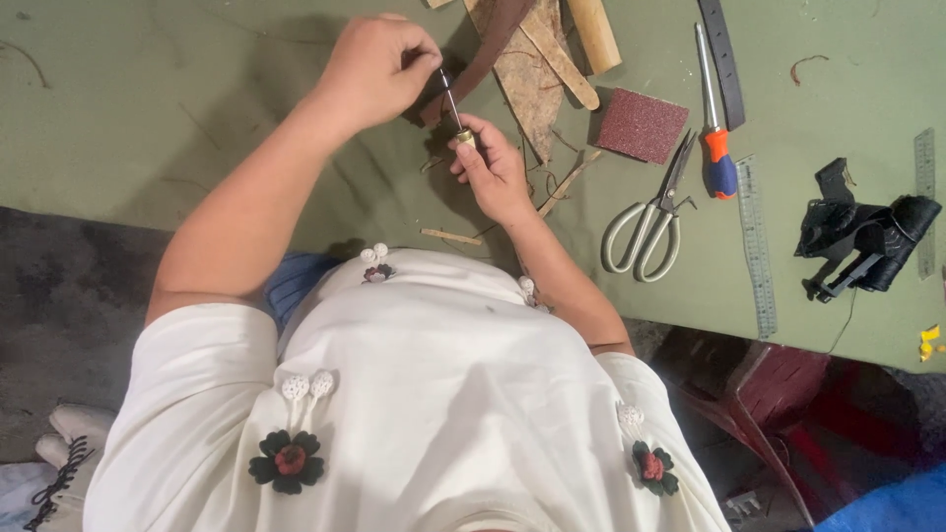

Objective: Using a hand awl to punch a series of holes along the edge of a leather strap on a workbench.

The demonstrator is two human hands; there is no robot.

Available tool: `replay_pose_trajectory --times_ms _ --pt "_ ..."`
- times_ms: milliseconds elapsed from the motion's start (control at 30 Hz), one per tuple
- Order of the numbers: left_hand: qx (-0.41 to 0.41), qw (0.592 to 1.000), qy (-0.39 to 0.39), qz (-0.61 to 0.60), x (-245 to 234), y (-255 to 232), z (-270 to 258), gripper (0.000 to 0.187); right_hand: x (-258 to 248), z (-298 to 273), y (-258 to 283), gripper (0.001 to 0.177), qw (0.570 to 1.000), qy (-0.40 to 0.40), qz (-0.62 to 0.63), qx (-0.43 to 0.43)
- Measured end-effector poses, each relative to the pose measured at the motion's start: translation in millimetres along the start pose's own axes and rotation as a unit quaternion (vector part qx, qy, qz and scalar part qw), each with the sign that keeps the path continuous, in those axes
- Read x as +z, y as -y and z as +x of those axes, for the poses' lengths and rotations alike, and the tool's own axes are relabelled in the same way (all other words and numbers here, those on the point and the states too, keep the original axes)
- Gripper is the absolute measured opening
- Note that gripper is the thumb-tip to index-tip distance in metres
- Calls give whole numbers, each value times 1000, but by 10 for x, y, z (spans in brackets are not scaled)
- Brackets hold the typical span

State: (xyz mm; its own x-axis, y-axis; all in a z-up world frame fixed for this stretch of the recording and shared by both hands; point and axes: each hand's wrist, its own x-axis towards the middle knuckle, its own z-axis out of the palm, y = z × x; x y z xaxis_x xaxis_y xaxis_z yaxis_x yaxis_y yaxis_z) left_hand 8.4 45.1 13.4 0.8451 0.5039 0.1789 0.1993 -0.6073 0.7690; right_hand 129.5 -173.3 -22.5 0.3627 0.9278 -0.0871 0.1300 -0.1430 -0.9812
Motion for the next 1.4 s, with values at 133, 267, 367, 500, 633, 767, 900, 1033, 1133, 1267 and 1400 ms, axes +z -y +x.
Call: replay_pose_trajectory --times_ms 133,267,367,500,633,767,900,1033,1133,1267,1400 --pt "-44 999 28 -15 19 -49 -118 13 4 11 -9 41 1000 -10 13 12" --pt "-92 996 5 -6 138 151 -306 13 5 33 -59 37 999 -21 36 34" --pt "-46 992 -92 78 57 30 -402 17 14 74 -34 35 997 -22 60 39" --pt "-2 978 -195 80 147 -340 -460 26 86 161 62 34 995 -23 88 33" --pt "-22 978 -207 6 348 -531 -476 34 146 182 122 28 996 -36 74 17" --pt "-39 972 -208 -105 449 -624 -443 39 153 162 180 33 996 -63 67 11" --pt "-70 964 -212 -145 520 -537 -342 31 173 166 94 30 994 -62 95 -10" --pt "-61 962 -228 -137 620 -387 -290 25 144 143 85 35 996 -54 68 -25" --pt "-34 967 -229 -104 615 -319 -277 21 144 145 25 38 996 -54 65 -19" --pt "10 973 -227 -50 535 -344 -262 9 142 128 46 39 997 -54 59 -5" --pt "16 972 -230 -40 543 -311 -262 11 146 118 61 40 997 -53 55 -19"
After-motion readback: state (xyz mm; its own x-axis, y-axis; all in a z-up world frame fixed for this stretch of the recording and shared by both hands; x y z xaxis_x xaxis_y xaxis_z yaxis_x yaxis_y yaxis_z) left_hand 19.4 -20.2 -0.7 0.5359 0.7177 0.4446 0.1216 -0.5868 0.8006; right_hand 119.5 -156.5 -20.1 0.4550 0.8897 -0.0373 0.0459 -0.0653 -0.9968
